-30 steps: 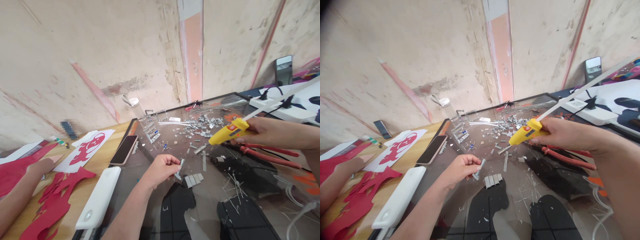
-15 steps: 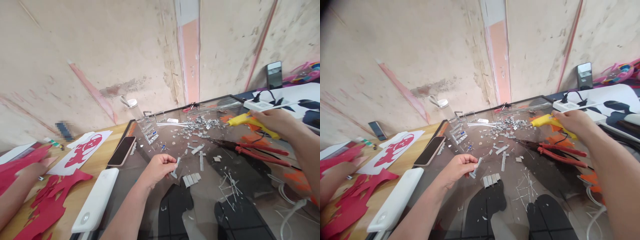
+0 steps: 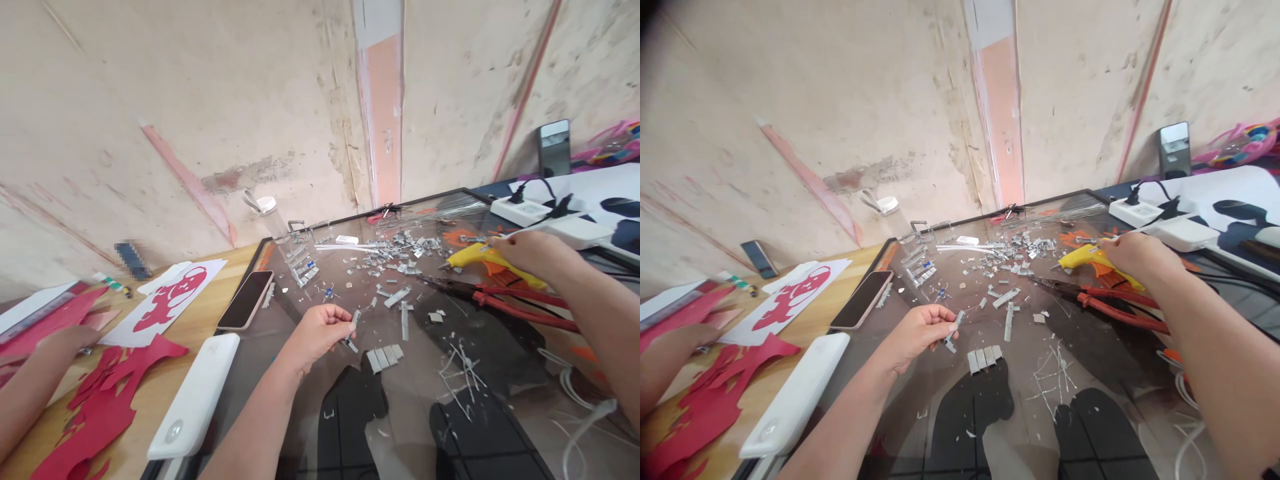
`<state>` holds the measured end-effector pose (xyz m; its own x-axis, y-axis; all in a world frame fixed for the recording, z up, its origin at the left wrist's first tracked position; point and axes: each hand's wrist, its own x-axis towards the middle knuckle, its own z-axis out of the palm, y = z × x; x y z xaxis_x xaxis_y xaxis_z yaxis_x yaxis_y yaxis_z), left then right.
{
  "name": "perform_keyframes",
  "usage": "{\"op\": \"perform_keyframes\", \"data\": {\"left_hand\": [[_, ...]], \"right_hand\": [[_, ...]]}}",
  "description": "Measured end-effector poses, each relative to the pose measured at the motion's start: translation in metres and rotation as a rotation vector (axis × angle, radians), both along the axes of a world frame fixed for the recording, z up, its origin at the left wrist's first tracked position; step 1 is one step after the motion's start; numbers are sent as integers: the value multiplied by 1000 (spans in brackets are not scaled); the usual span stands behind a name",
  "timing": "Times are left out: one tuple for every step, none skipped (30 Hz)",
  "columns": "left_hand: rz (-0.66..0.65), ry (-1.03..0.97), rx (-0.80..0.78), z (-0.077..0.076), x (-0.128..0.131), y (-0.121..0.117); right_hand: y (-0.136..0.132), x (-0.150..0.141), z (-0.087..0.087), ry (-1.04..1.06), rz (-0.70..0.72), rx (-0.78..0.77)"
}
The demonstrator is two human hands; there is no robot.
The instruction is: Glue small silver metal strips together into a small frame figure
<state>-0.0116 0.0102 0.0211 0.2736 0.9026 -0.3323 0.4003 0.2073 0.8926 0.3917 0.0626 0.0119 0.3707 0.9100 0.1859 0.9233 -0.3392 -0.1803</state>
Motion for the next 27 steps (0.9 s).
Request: {"op": "perform_keyframes", "data": {"left_hand": [[2,-1,8,0,-1,0],[0,-4,11,-1,-1,1],[0,-5,11,-1,-2,1],[0,-5,11,-2,-3,1],[1,-8,9,-2,-3,1],[3,-11,8,-3,-4,2],[5,-18,9,-4,-4,2],[6,-26,12,-5,-4,2],[6,-36,14,-5,-4,2],[6,-44,16,-5,-3,3],[6,-50,16,-5,-3,3],[9,-55,14,-5,-2,3],[14,-56,10,-4,-2,3],[21,-54,6,-4,-1,2],[29,-49,2,-3,0,2],[36,-44,0,-3,0,1],[39,-38,-1,-2,1,1],[40,-31,0,-2,1,1],[39,-23,3,-2,1,1],[39,-13,7,-2,2,1],[41,2,11,-2,2,1],[44,19,14,-3,2,1],[50,37,17,-3,2,1],[54,53,20,-4,2,1],[57,65,23,-4,2,1],[58,72,24,-4,2,1],[57,76,24,-4,2,1]], "right_hand": [[-4,-5,6,-7,-36,-23],[-9,-14,14,-28,-105,-72],[-14,-24,22,-35,-106,-105],[-20,-38,29,-40,-73,-109],[-26,-54,36,-36,4,-112],[-31,-71,40,-4,156,-130],[-37,-89,43,42,332,-160],[-41,-106,43,107,482,-194],[-46,-122,41,132,556,-252],[-49,-136,38,112,573,-269],[-52,-148,34,68,562,-262],[-54,-157,29,21,532,-253],[-56,-164,25,-22,511,-251],[-57,-169,21,-58,498,-249],[-57,-173,18,-87,492,-245],[-58,-175,15,-108,490,-240],[-57,-176,14,-123,490,-233],[-57,-177,13,-131,488,-226],[-57,-177,12,-135,486,-222],[-56,-177,12,-137,488,-222],[-56,-177,11,-136,493,-225],[-55,-176,11,-135,497,-227],[-55,-175,11,-135,500,-231],[-55,-174,12,-135,501,-234],[-55,-173,12,-132,503,-230],[-55,-172,13,-123,504,-221],[-55,-172,13,-103,509,-205]]}}
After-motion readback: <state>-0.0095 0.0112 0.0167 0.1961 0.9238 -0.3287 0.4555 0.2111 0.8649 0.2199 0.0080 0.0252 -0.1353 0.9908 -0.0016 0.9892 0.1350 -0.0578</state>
